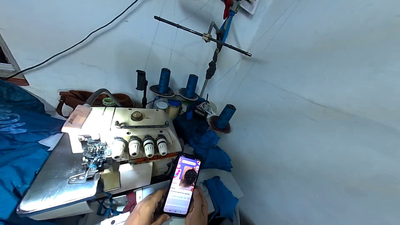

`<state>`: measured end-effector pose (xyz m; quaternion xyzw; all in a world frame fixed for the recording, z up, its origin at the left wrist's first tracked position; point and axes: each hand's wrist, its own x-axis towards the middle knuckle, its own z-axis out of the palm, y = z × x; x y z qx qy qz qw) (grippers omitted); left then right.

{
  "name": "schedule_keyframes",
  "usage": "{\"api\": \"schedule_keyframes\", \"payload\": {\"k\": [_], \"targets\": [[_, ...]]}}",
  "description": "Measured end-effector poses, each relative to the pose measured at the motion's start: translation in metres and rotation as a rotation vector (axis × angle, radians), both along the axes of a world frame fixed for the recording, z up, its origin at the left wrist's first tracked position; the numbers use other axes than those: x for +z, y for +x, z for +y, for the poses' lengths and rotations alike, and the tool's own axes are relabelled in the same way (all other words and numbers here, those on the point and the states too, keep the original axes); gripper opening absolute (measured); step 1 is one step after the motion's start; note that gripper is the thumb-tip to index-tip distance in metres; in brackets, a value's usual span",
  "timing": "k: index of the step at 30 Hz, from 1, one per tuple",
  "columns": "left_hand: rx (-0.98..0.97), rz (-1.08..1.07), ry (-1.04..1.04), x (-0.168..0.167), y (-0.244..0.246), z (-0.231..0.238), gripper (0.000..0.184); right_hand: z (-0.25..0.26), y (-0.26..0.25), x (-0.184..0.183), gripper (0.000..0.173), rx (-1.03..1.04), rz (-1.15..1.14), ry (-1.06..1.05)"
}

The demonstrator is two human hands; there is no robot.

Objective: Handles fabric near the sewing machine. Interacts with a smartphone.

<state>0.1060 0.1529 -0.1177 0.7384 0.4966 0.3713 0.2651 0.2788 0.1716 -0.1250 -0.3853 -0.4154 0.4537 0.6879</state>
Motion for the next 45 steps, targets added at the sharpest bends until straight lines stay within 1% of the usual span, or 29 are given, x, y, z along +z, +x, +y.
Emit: {"api": "schedule_keyframes", "payload": {"k": [5, 11, 14, 38, 45], "targets": [[-0.003, 0.001, -0.008, -0.0013, -0.0005, 0.0005, 0.051, 0.0002, 0.0001, -0.0008, 0.038, 0.006, 0.011, 0.013], [0.003, 0.006, 0.007, -0.0014, 0.0002, 0.0002, 0.052, 0.0009, 0.0026, -0.0003, 0.029, 0.078, 0.006, 0.055], [0.003, -0.001, 0.003, -0.0017, 0.0, 0.0003, 0.051, 0.0015, 0.004, -0.0023, 0.031, 0.102, 0.009, 0.063], [0.002, -0.001, -0.001, -0.0021, -0.0002, 0.0009, 0.05, 0.0014, 0.0033, -0.0021, 0.029, 0.097, 0.007, 0.063], [0.001, -0.01, 0.001, -0.0029, 0.0, 0.0007, 0.05, -0.0022, -0.0008, 0.0016, 0.032, 0.067, -0.072, 0.059]]}}
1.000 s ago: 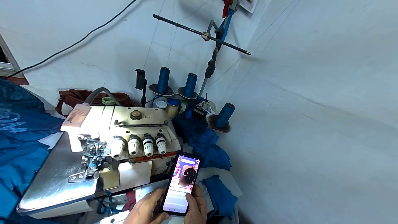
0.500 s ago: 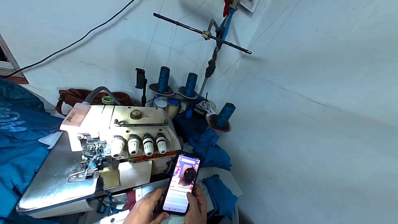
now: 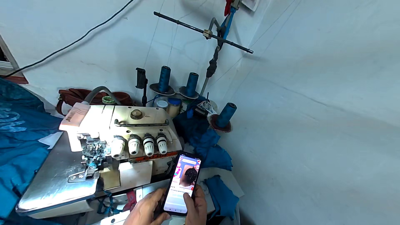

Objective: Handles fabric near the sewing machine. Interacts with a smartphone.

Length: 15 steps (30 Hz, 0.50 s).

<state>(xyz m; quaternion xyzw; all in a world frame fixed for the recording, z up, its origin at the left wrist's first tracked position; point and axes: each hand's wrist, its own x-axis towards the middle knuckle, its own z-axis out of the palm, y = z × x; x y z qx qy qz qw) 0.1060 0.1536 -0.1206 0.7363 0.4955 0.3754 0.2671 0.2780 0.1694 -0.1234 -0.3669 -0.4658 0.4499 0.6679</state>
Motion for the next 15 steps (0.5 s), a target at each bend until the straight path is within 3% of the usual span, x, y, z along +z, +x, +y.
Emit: {"api": "schedule_keyframes", "payload": {"k": [6, 15], "targets": [[0.0, 0.012, 0.0, 0.0005, -0.0006, 0.0003, 0.05, -0.0043, -0.0067, 0.0027, 0.051, -0.061, -0.154, 0.004], [0.008, 0.003, -0.006, 0.0002, 0.0, -0.0001, 0.05, -0.0024, -0.0013, 0.0, 0.04, -0.015, -0.099, 0.014]]}}
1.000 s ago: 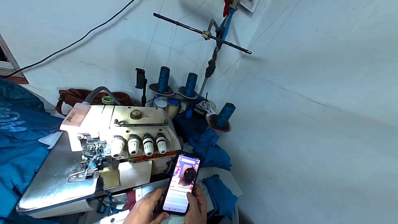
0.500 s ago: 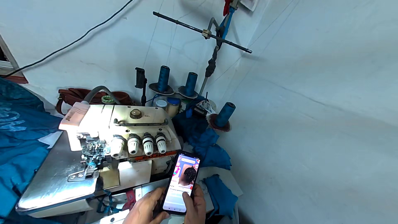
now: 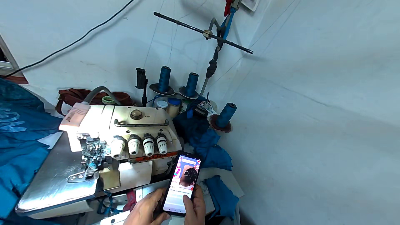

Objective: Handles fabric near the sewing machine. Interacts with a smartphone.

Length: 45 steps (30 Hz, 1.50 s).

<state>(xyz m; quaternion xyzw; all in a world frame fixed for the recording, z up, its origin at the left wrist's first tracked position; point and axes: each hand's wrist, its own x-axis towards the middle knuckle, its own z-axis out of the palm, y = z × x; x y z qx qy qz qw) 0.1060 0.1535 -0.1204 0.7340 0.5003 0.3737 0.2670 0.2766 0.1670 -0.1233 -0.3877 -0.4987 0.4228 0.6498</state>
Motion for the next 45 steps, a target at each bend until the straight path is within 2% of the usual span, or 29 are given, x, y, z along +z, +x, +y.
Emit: {"api": "schedule_keyframes", "payload": {"k": [8, 17, 19, 25, 27, 45], "targets": [[-0.004, -0.003, -0.001, 0.0, 0.0, 0.001, 0.05, 0.0, -0.003, 0.004, 0.031, -0.075, -0.01, -0.018], [-0.004, 0.005, -0.009, 0.002, 0.0, 0.0, 0.051, 0.002, 0.001, 0.0, 0.034, 0.01, 0.036, 0.01], [-0.003, 0.005, 0.002, 0.001, 0.0, 0.0, 0.05, 0.002, 0.006, -0.001, 0.04, 0.068, 0.022, 0.006], [0.025, 0.006, -0.025, 0.005, 0.001, -0.001, 0.049, 0.001, 0.03, 0.005, 0.082, 0.452, -0.078, -0.02], [0.028, -0.001, -0.017, 0.006, 0.002, -0.002, 0.049, 0.004, 0.035, 0.004, 0.09, 0.53, -0.102, -0.003], [0.028, 0.012, -0.006, 0.003, 0.002, -0.001, 0.05, 0.009, 0.04, -0.002, 0.092, 0.595, -0.02, -0.003]]}}
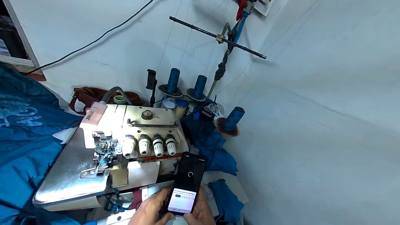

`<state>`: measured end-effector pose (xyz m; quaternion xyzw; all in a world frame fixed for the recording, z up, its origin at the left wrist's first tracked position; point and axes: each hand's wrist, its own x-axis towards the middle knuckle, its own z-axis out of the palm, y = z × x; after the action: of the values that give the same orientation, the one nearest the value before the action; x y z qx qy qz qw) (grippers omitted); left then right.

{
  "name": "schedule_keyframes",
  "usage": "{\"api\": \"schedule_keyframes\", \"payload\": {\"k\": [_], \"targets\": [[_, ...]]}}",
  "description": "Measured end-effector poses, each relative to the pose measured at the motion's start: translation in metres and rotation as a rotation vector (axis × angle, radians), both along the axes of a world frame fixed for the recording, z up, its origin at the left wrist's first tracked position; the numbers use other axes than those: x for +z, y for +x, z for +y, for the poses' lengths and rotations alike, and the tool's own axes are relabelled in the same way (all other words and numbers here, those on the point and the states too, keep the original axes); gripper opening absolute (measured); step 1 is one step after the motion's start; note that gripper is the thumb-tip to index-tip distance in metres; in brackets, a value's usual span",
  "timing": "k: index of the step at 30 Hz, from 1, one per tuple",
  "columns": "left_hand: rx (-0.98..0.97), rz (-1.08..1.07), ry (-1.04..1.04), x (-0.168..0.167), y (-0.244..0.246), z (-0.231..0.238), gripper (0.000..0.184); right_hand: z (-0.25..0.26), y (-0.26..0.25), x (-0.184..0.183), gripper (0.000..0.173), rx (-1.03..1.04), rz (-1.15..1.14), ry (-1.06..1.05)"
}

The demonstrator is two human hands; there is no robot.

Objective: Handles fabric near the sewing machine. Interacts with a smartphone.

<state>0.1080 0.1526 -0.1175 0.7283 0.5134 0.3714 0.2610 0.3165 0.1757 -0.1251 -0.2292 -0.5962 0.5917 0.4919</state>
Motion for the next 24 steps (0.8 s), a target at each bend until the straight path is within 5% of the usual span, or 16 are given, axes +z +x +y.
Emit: {"api": "schedule_keyframes", "payload": {"k": [19, 24], "targets": [[-0.007, -0.022, 0.004, -0.0046, -0.0007, 0.0015, 0.052, -0.0009, -0.0022, -0.0003, 0.086, -0.045, 0.017, 0.011], [-0.006, -0.017, -0.003, -0.0037, -0.0009, 0.0013, 0.052, -0.0051, -0.0085, 0.0027, 0.062, -0.188, -0.023, -0.027]]}}
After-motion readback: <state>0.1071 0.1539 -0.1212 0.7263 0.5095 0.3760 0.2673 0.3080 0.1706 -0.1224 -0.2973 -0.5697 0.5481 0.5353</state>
